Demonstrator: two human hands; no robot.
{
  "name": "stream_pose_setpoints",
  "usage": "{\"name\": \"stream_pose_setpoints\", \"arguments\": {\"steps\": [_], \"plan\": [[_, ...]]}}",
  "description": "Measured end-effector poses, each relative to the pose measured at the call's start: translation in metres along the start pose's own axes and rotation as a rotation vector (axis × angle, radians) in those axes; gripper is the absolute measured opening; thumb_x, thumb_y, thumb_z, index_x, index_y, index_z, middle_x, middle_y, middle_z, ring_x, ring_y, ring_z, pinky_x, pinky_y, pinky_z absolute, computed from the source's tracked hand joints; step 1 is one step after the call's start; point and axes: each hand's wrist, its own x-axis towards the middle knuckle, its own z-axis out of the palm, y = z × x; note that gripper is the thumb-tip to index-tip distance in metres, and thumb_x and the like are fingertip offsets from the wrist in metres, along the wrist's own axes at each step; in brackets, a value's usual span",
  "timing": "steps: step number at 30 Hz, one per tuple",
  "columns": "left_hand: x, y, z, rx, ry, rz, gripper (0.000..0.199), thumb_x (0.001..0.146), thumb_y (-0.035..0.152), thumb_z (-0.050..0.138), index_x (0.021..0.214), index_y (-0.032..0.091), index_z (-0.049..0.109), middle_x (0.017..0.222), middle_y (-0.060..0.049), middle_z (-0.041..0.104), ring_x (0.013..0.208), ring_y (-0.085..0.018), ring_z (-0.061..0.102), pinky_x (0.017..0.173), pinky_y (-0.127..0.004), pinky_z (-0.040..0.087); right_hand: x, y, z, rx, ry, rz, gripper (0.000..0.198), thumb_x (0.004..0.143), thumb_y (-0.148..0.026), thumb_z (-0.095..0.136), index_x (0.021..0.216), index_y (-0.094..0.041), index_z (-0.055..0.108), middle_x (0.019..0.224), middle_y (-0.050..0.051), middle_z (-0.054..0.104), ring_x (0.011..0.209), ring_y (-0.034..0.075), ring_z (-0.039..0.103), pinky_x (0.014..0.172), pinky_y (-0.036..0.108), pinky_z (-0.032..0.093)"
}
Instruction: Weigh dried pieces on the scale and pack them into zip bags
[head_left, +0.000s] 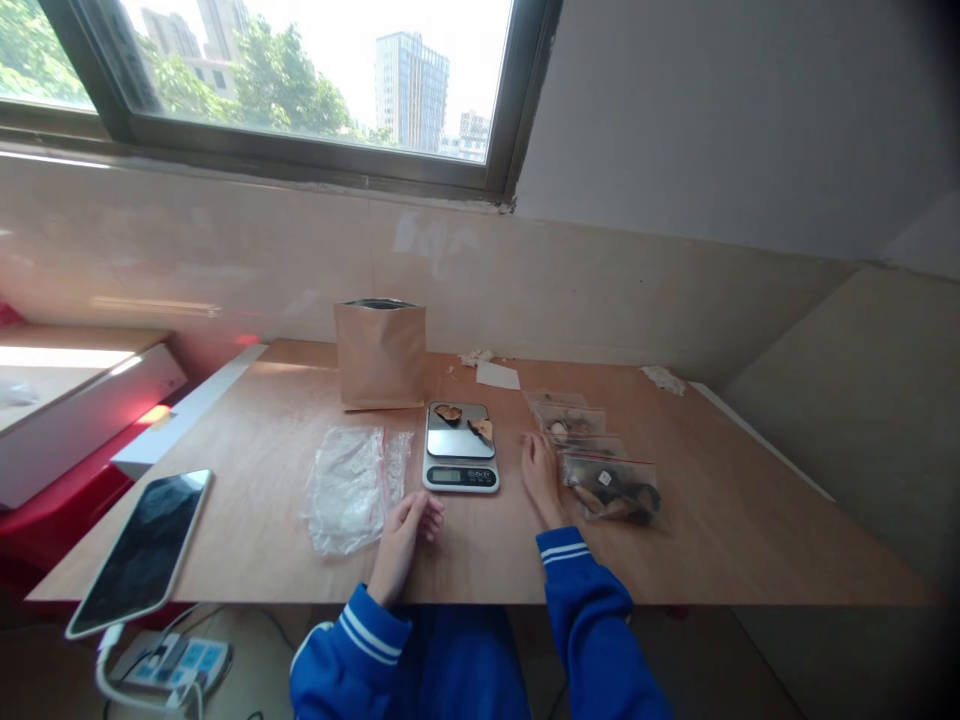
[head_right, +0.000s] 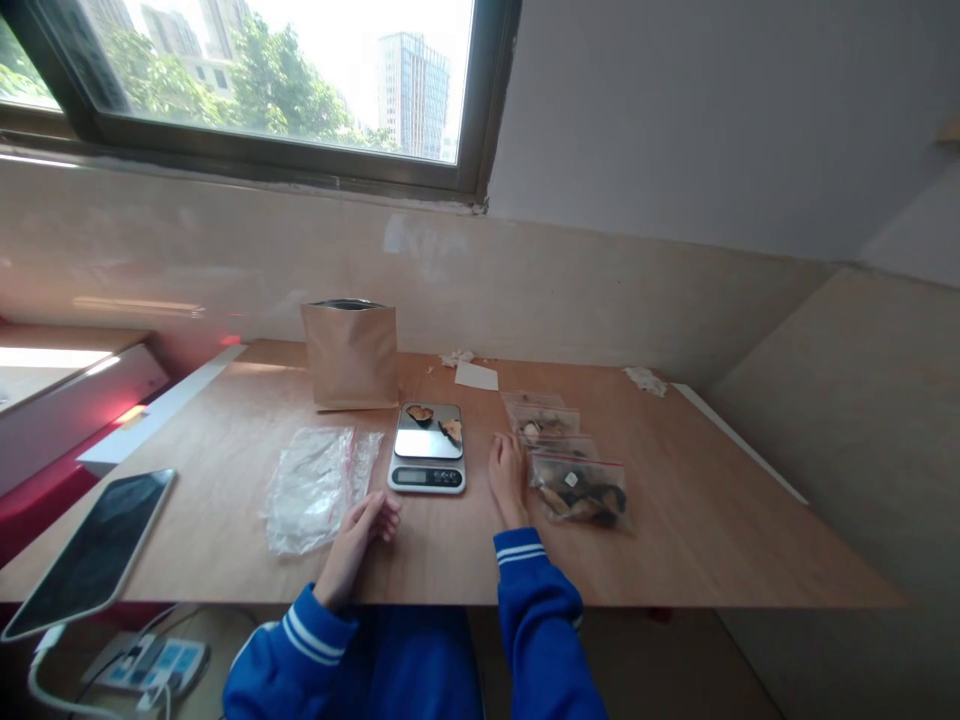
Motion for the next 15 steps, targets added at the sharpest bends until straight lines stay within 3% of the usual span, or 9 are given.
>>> {"name": "stream_pose_setpoints", "arguments": {"steps": [3, 6, 8, 11, 13, 15], "plan": [[0.002, 0.028, 0.006, 0.205, 0.055, 0.113, 0.045, 0.083, 0.058, 0.054, 0.074, 0.016, 0.069, 0.070, -0.006, 0.063, 0.063, -0.016, 0.055, 0.056, -0.026, 0.040, -0.002, 0.002, -0.001, -0.028, -0.059, -0.002, 0.034, 0.092, -0.027, 0.031, 0.085, -0.018, 0.063, 0.092, 0.011, 0.067, 0.094, 0.025, 0.057, 0.091, 0.043, 0.041], [0.024, 0.082, 0.011, 0.434, 0.244, 0.382, 0.035, 0.087, 0.048, 0.049, 0.078, 0.019, 0.068, 0.080, -0.006, 0.065, 0.077, -0.021, 0.059, 0.072, -0.031, 0.046, -0.002, -0.002, -0.003, -0.034, -0.091, 0.003, 0.032, 0.090, -0.024, 0.033, 0.084, -0.018, 0.064, 0.092, 0.011, 0.065, 0.094, 0.025, 0.056, 0.090, 0.042, 0.042], [0.052, 0.125, 0.010, 0.592, 0.363, 0.570, 0.028, 0.090, 0.038, 0.045, 0.096, 0.019, 0.065, 0.098, -0.008, 0.064, 0.092, -0.023, 0.059, 0.083, -0.035, 0.046, -0.002, -0.004, -0.004, -0.025, -0.090, 0.011, 0.031, 0.089, -0.023, 0.033, 0.083, -0.018, 0.064, 0.092, 0.011, 0.065, 0.093, 0.024, 0.056, 0.089, 0.041, 0.042], [0.109, 0.178, 0.001, 0.866, 0.533, 0.786, 0.033, 0.090, 0.028, 0.045, 0.120, 0.017, 0.053, 0.126, -0.015, 0.051, 0.117, -0.027, 0.050, 0.101, -0.044, 0.038, -0.002, -0.005, -0.006, -0.021, -0.085, 0.021, 0.030, 0.089, -0.023, 0.035, 0.081, -0.019, 0.064, 0.092, 0.011, 0.064, 0.092, 0.024, 0.056, 0.089, 0.041, 0.041], [0.148, 0.195, -0.009, 1.055, 0.566, 0.854, 0.039, 0.091, 0.029, 0.044, 0.128, 0.018, 0.047, 0.138, -0.017, 0.041, 0.130, -0.030, 0.038, 0.109, -0.048, 0.027, -0.002, -0.004, -0.007, -0.019, -0.090, 0.029, 0.030, 0.089, -0.023, 0.035, 0.081, -0.018, 0.064, 0.092, 0.011, 0.064, 0.093, 0.024, 0.055, 0.090, 0.041, 0.041], [0.176, 0.198, -0.019, 1.230, 0.494, 0.845, 0.039, 0.093, 0.031, 0.038, 0.128, 0.016, 0.047, 0.137, -0.018, 0.043, 0.132, -0.031, 0.036, 0.112, -0.050, 0.020, -0.002, -0.005, -0.007, -0.018, -0.098, 0.039, 0.030, 0.089, -0.022, 0.036, 0.083, -0.018, 0.065, 0.093, 0.011, 0.064, 0.094, 0.025, 0.055, 0.090, 0.040, 0.041]]}}
